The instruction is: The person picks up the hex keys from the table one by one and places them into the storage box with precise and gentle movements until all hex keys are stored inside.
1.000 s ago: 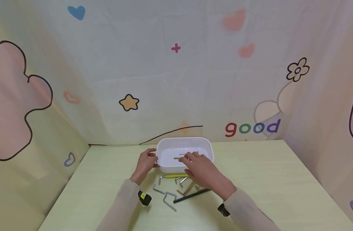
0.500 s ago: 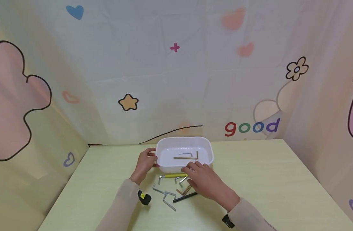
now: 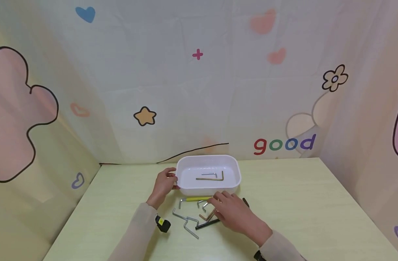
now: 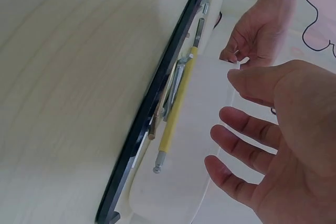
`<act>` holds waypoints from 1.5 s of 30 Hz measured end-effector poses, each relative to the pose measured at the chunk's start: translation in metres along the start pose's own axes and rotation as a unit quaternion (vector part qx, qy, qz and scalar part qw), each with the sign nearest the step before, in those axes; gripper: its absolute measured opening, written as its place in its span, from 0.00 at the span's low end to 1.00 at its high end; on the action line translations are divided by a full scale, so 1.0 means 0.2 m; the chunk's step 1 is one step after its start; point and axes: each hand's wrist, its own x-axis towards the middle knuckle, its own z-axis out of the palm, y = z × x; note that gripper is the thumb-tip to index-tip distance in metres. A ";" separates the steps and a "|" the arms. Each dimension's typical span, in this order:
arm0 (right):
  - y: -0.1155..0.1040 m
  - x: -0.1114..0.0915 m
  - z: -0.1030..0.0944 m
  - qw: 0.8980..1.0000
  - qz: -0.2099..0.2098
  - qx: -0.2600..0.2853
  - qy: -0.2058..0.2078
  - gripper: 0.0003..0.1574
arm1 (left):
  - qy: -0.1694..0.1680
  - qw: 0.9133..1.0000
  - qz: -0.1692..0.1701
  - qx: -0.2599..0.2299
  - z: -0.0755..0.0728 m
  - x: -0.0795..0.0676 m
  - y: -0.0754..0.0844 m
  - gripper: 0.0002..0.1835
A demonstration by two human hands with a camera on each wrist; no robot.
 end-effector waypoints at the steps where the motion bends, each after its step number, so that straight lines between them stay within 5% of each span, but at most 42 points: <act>1: 0.00 0.00 0.00 1.000 0.001 -0.001 -0.004 0.24 | 0.000 1.000 0.001 -0.001 0.00 0.00 0.00 0.26; 19: -0.02 -0.05 0.06 0.996 0.026 0.022 -0.078 0.18 | 0.000 1.000 -0.007 0.003 0.00 0.00 0.00 0.27; 45: -0.06 -0.09 0.09 0.997 -0.012 0.002 -0.079 0.19 | 0.000 1.000 0.002 0.000 0.00 0.00 0.00 0.27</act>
